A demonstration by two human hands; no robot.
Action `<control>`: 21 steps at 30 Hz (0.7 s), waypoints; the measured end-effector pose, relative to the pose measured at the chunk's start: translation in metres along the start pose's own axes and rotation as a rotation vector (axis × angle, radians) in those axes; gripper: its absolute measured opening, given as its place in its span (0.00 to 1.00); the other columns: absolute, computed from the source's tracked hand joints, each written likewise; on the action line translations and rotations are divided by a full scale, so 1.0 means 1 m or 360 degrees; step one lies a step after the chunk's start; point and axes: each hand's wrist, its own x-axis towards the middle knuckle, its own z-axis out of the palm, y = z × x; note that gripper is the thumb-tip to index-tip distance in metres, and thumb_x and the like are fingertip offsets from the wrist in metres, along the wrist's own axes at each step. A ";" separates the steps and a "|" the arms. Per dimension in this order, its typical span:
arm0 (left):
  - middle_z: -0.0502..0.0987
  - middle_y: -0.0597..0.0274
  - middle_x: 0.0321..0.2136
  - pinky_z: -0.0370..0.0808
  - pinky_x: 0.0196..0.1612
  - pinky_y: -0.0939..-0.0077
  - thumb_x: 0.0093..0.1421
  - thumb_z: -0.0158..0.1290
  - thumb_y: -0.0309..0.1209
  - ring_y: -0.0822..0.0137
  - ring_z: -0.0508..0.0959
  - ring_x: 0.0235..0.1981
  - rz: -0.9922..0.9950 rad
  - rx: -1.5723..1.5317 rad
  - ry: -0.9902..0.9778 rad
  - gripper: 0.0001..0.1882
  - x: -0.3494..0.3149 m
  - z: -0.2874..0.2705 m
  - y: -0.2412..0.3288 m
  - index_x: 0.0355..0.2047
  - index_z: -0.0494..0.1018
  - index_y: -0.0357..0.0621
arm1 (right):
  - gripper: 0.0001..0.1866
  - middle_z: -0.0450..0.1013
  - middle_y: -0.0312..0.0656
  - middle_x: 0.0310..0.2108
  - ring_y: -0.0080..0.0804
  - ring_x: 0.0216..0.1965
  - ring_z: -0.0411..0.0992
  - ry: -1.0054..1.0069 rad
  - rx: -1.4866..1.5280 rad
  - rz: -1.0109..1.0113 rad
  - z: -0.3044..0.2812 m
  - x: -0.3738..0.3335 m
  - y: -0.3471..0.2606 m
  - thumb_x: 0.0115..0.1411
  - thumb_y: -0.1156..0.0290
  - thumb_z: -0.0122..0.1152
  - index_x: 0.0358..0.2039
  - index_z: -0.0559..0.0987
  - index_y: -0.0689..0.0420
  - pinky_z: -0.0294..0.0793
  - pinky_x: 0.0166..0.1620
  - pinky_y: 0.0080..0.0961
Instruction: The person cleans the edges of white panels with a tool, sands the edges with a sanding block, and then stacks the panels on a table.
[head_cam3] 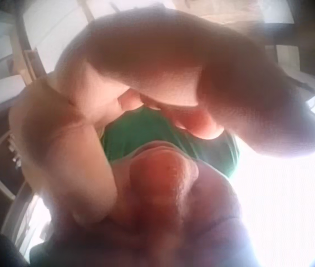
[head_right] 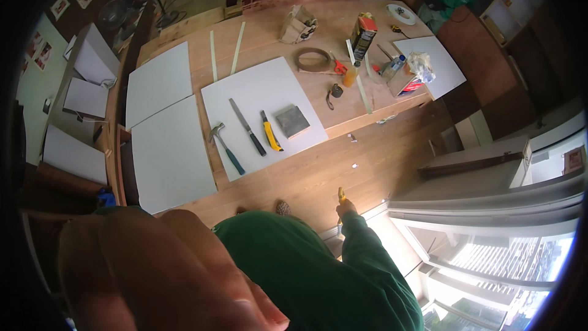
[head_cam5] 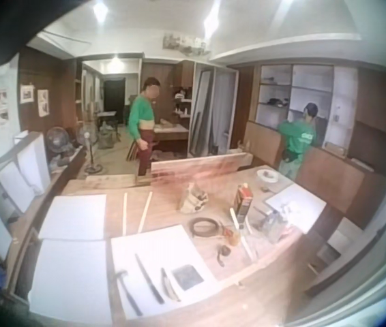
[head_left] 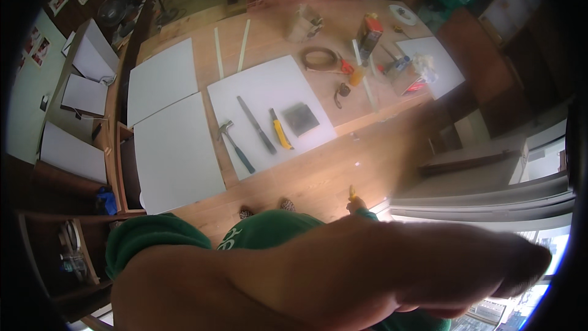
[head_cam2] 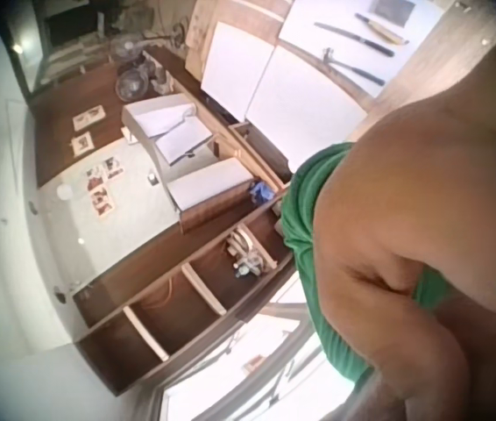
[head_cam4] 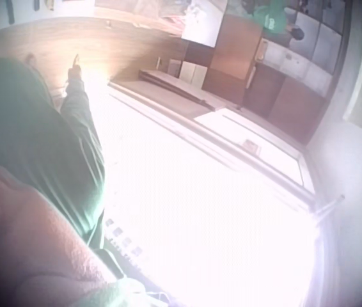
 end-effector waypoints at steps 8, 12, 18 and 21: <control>0.75 0.54 0.44 0.79 0.46 0.59 0.61 0.55 0.40 0.56 0.79 0.42 -0.0023 0.0000 0.0053 0.16 0.005 -0.007 0.002 0.35 0.76 0.38 | 0.22 0.78 0.55 0.45 0.52 0.50 0.76 0.0005 0.0063 0.0011 -0.006 0.003 0.013 0.55 0.68 0.59 0.51 0.77 0.59 0.75 0.53 0.42; 0.75 0.54 0.44 0.79 0.47 0.59 0.61 0.55 0.39 0.56 0.79 0.42 -0.0018 0.0034 0.0122 0.14 -0.002 -0.012 0.009 0.35 0.76 0.38 | 0.22 0.78 0.55 0.45 0.52 0.50 0.76 0.0016 -0.0014 0.0016 -0.005 0.008 0.023 0.55 0.68 0.59 0.51 0.77 0.58 0.75 0.53 0.41; 0.75 0.54 0.45 0.79 0.48 0.60 0.62 0.55 0.37 0.57 0.80 0.42 -0.0033 0.0085 0.0362 0.12 -0.028 -0.014 0.032 0.34 0.76 0.39 | 0.22 0.78 0.54 0.46 0.50 0.50 0.76 0.0026 0.0045 0.0110 0.019 0.023 0.033 0.55 0.67 0.59 0.51 0.78 0.57 0.75 0.54 0.41; 0.75 0.54 0.45 0.79 0.48 0.60 0.62 0.55 0.36 0.57 0.80 0.42 -0.0022 0.0116 0.0629 0.11 -0.049 -0.015 0.050 0.34 0.76 0.39 | 0.23 0.78 0.54 0.46 0.50 0.51 0.76 -0.0081 0.0032 0.0086 0.031 0.037 0.051 0.54 0.66 0.60 0.51 0.78 0.57 0.75 0.54 0.40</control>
